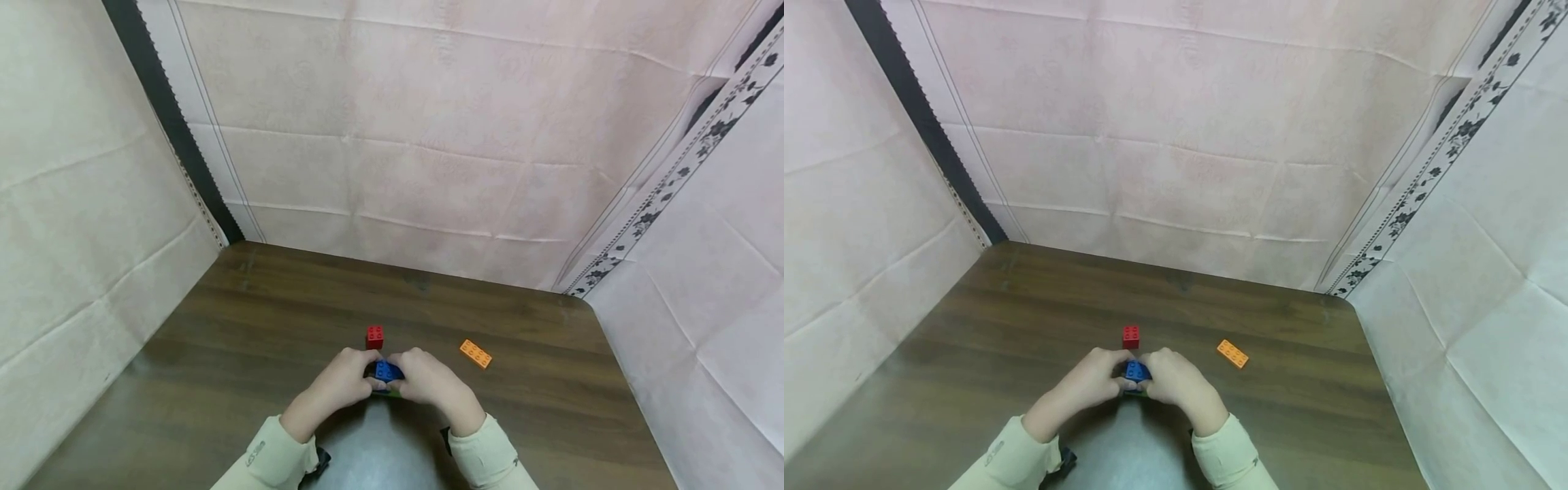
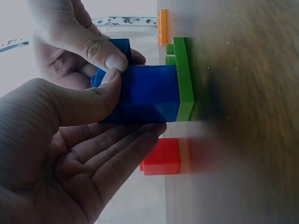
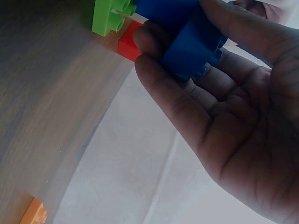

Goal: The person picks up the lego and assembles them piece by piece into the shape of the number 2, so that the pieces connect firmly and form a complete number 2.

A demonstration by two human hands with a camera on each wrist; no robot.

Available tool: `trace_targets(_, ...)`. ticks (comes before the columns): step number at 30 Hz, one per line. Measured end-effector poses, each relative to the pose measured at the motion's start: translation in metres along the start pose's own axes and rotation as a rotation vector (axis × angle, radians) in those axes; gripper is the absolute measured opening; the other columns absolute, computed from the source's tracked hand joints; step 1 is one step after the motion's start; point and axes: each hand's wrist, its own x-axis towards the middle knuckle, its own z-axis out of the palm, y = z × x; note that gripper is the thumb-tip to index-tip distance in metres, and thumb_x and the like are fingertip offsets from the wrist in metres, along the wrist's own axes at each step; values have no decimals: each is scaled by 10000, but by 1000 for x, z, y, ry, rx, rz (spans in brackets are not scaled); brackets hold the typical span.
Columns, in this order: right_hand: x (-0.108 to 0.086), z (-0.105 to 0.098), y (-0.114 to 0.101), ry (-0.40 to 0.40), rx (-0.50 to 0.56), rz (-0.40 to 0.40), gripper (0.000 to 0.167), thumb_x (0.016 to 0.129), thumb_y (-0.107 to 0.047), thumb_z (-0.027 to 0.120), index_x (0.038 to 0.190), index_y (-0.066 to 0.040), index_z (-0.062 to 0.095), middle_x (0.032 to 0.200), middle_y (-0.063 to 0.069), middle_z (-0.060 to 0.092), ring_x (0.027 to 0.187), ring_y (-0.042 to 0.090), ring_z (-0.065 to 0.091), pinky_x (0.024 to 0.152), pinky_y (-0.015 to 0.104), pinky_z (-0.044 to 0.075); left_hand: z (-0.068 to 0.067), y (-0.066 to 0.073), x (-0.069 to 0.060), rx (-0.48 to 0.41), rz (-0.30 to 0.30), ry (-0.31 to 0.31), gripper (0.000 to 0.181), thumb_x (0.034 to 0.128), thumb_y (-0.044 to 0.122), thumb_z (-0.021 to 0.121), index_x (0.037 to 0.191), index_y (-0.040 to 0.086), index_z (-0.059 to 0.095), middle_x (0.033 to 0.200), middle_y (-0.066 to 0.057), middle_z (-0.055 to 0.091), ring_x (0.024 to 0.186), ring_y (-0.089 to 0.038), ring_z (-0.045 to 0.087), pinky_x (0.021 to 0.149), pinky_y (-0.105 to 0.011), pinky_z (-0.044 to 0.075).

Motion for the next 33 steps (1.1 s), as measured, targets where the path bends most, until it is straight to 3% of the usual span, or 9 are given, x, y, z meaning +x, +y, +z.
trace_targets(11,0,1,0,0,-11,-5,136,907,-106,738,1035,-83,697,733,-68,571,576,71,472,568,230,433,0,2,-1,-23,-20,1,243,885,220,791,1098,143,704,935,25,689,719,-90,570,667,-282,486)
trace_targets(23,0,-2,-5,-1,-14,11,88,897,-109,738,963,-108,681,717,-72,553,577,76,469,577,243,437,-1,2,-1,-41,-25,17,259,870,217,807,1099,131,720,941,25,700,719,-103,564,680,-298,480)
trace_targets(33,0,-2,-10,-2,-45,22,95,866,-56,730,937,-95,679,719,-60,550,579,92,476,578,248,439,2,3,-3,-12,-39,29,269,863,202,811,1102,119,721,936,17,697,717,-101,560,676,-292,484)
